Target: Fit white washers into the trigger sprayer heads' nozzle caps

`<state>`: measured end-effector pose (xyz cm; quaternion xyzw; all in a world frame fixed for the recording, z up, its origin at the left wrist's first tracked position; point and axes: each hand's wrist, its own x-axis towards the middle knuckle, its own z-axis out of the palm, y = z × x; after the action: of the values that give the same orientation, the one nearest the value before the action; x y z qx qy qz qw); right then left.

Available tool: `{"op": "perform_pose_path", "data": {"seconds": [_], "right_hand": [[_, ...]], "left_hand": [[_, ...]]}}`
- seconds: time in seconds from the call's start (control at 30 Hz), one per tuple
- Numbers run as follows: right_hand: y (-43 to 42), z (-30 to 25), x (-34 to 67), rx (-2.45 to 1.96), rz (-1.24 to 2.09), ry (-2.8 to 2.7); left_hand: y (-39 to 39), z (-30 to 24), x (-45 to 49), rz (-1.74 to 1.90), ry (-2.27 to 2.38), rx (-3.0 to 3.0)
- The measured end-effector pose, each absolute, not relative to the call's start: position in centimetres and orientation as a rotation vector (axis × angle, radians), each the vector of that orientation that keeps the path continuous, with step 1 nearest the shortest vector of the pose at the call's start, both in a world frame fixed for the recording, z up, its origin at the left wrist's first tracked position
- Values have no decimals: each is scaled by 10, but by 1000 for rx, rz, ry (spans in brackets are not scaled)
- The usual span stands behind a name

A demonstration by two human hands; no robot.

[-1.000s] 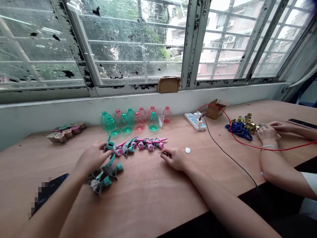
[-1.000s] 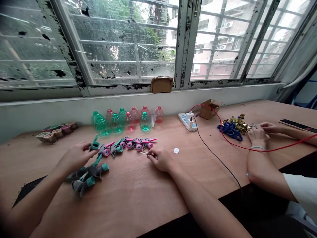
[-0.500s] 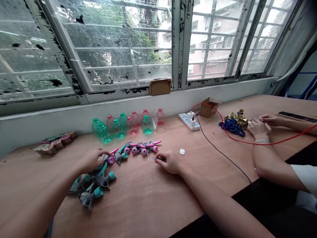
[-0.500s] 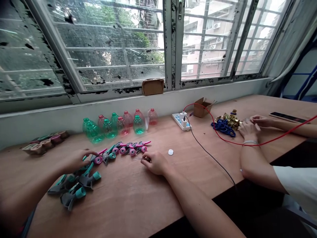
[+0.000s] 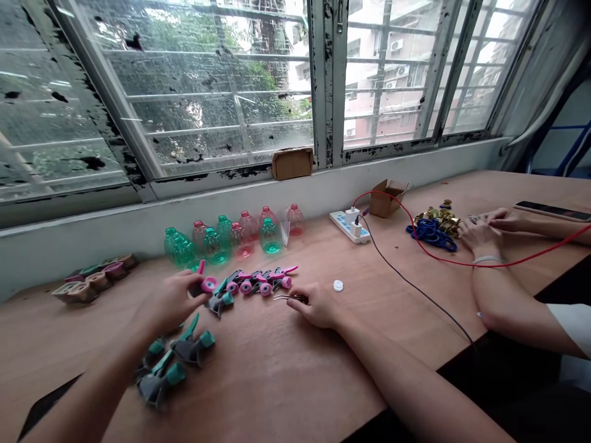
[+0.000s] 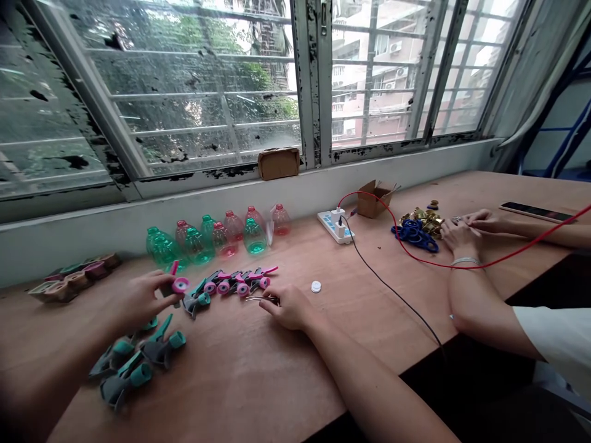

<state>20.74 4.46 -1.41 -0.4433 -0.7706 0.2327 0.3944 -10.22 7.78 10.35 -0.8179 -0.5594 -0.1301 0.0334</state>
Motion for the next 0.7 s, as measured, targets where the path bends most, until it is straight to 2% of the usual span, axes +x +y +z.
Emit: {"op": "perform_pose_path", "data": {"seconds": [0.1, 0.2, 0.33, 0.5, 0.7], "right_hand": [[44, -14, 207, -1080, 582, -1897], [45, -15, 207, -1019, 600, -1781], [45, -18, 209, -1004, 627, -1726], [35, -14, 213, -1009, 596, -1952], [13, 9, 224, -1105, 325, -2271]], "left_hand": [[41, 83, -50, -726, -1652, -2705], [16, 46, -9, -878, -1666, -2818], [10, 11, 6, -895, -1670, -3023], [12, 3, -3, -891, -1723, -3082], [10, 4, -2, -824, -1741, -3078]]}}
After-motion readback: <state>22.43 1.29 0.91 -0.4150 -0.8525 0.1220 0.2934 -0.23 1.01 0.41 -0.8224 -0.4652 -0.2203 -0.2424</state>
